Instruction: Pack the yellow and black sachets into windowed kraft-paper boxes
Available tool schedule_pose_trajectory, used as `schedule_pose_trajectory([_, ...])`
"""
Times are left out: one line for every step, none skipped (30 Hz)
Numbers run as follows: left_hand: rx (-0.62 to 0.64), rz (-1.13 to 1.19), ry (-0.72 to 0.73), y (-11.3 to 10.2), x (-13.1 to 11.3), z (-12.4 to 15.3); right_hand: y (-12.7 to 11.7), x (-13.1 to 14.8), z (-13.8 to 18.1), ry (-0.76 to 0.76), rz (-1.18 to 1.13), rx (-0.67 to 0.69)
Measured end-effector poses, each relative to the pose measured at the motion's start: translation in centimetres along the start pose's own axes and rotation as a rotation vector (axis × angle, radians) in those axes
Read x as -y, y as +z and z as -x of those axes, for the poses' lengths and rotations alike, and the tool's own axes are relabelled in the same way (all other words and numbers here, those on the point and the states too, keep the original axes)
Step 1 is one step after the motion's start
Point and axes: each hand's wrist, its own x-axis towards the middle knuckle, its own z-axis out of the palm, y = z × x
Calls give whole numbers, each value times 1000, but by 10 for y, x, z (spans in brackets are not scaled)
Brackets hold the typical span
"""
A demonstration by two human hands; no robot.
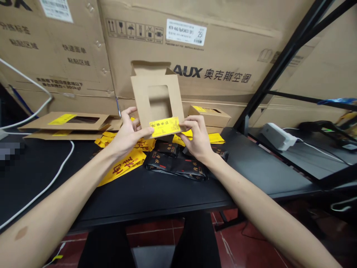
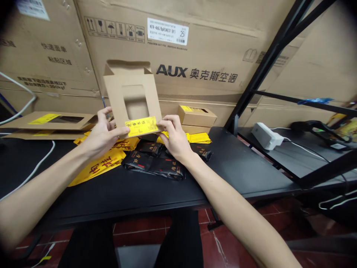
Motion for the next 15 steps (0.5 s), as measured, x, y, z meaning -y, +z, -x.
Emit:
schedule_pose_trajectory([-4, 10, -15, -1, -1, 0, 0, 1, 0, -7, -3, 20])
schedule_pose_trajectory([-19, 15, -22, -1, -1, 0, 0, 2, -1, -21, -10, 41])
schedule_pose_trajectory([-44, 21, -27, -2, -2, 0, 0, 3, -2, -46, -18, 56])
schedule_pose_trajectory([-77, 35, -35, -3, -2, -1, 0, 5, -2, -77, -26, 65])
schedule_pose_trajectory([-111, 53, -45, -4, -3, -2, 0, 6, -2, -109, -33, 72])
schedule_pose_trajectory([-139, 71, -59, -5, -3, -2, 0, 7, -3, -135, -38, 81])
schedule_pose_trajectory([-168, 91, -68, -6, -3, -3, 0, 8, -3, -148, -37, 96])
schedule_pose_trajectory([-197, 112, -72, -7, -4, -4, 1, 8, -2, -143, -27, 118])
schedule_pose_trajectory([-226, 130, -67, -7, -4, -5, 0, 8, -2, -119, -9, 148])
schedule_pose_trajectory([-254, 148, -55, -8, -4, -6, 0, 8, -2, -83, 14, 182])
schedule_pose_trajectory([-284, 166, -39, -9, -5, -7, -1, 6, -1, -41, 42, 216])
schedule_pose_trajectory([-312, 183, -24, -10, -5, -8, -2, 4, -1, 4, 71, 246])
schedule_pose_trajectory([-337, 203, -5, -10, -6, -8, -3, 1, -1, 46, 99, 272])
schedule_pose_trajectory([-358, 225, 16, -11, -7, -9, -5, -2, -1, 86, 124, 290])
schedule_pose_trajectory([-381, 252, 38, -11, -8, -10, -7, -6, -1, 124, 146, 304])
